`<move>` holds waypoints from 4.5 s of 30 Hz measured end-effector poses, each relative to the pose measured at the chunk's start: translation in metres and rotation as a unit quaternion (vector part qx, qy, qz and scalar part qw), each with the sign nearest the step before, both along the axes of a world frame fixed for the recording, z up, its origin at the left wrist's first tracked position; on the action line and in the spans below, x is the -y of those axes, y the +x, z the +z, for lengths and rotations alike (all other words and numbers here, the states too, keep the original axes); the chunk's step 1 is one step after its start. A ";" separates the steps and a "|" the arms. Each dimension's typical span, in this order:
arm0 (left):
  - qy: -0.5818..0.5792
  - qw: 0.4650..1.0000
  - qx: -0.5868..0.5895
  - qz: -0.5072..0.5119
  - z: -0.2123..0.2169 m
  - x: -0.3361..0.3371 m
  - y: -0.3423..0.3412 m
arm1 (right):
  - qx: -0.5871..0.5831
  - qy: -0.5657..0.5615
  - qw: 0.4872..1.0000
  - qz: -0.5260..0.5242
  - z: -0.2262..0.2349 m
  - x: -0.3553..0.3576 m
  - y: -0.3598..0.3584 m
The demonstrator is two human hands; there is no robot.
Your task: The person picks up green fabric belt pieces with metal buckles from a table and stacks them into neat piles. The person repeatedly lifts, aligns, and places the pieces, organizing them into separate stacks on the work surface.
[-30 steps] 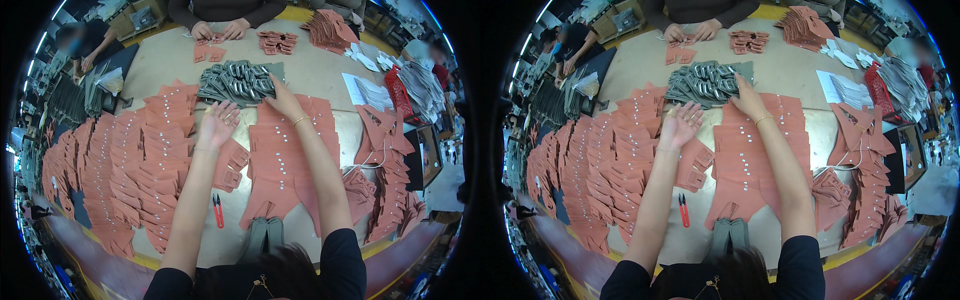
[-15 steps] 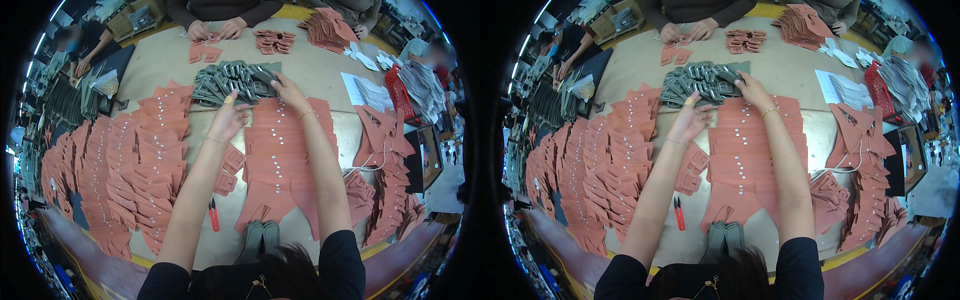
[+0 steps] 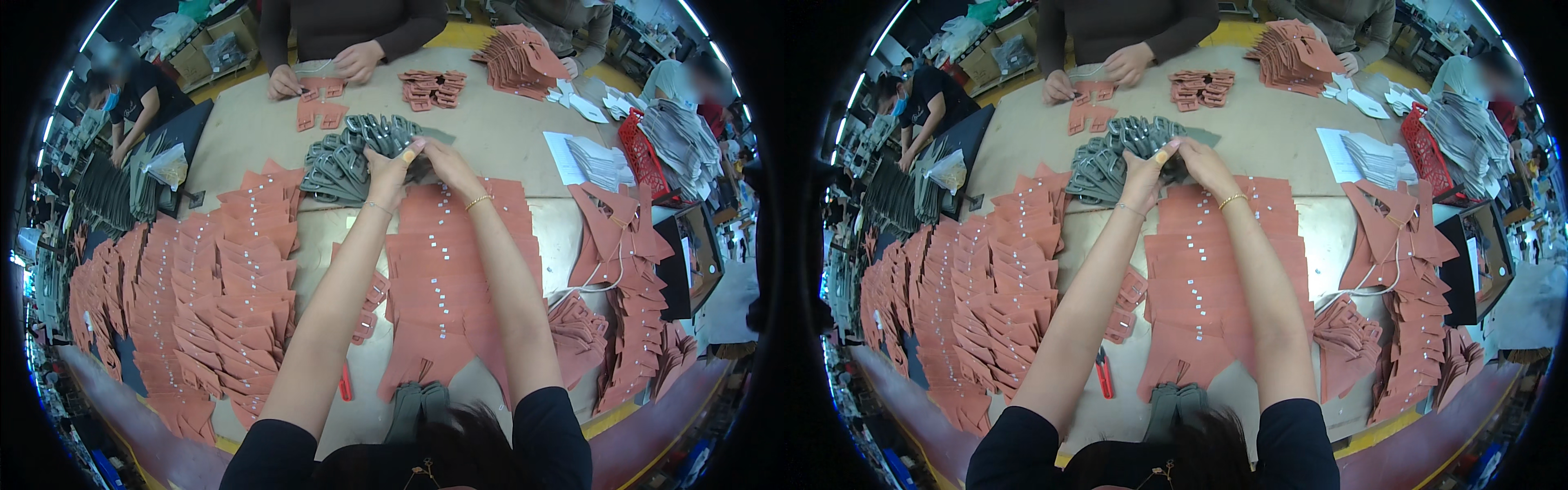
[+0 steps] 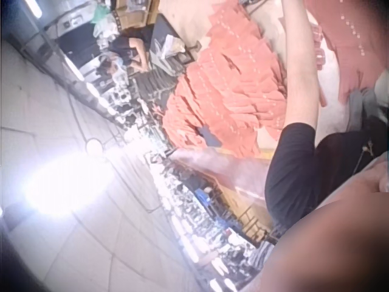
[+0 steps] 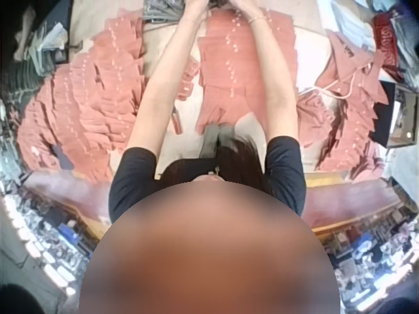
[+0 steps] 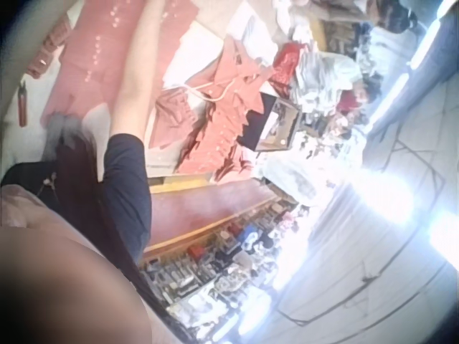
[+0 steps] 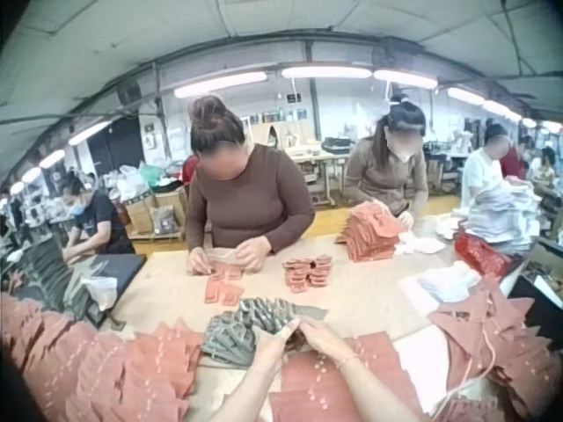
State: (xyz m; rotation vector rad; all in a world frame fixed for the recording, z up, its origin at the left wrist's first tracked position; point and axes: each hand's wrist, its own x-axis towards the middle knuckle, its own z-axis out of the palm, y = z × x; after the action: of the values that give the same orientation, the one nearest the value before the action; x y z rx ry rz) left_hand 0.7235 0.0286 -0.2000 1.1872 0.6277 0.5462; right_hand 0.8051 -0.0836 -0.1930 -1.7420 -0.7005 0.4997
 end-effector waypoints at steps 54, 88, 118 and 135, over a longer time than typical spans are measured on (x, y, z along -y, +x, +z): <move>0.098 0.948 -0.166 -0.252 0.020 0.107 -0.269 | 0.149 -0.055 0.975 -0.155 0.027 0.205 -0.286; 0.024 0.970 -0.047 -0.236 0.075 0.100 -0.214 | 0.065 0.008 0.979 -0.192 0.066 0.187 -0.233; -0.066 0.901 -0.250 -0.347 0.052 0.074 -0.132 | 0.107 -0.207 0.946 -0.224 0.022 0.170 -0.105; -0.102 0.927 -0.194 -0.304 0.039 0.077 -0.127 | 0.078 -0.296 0.936 -0.174 0.027 0.170 -0.107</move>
State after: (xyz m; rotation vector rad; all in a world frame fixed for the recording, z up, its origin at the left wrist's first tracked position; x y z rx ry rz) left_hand 0.5963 -0.0479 -0.1608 1.2211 0.5891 -0.2822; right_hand 0.6983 -0.2533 -0.1660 -2.4372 -0.3449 0.3442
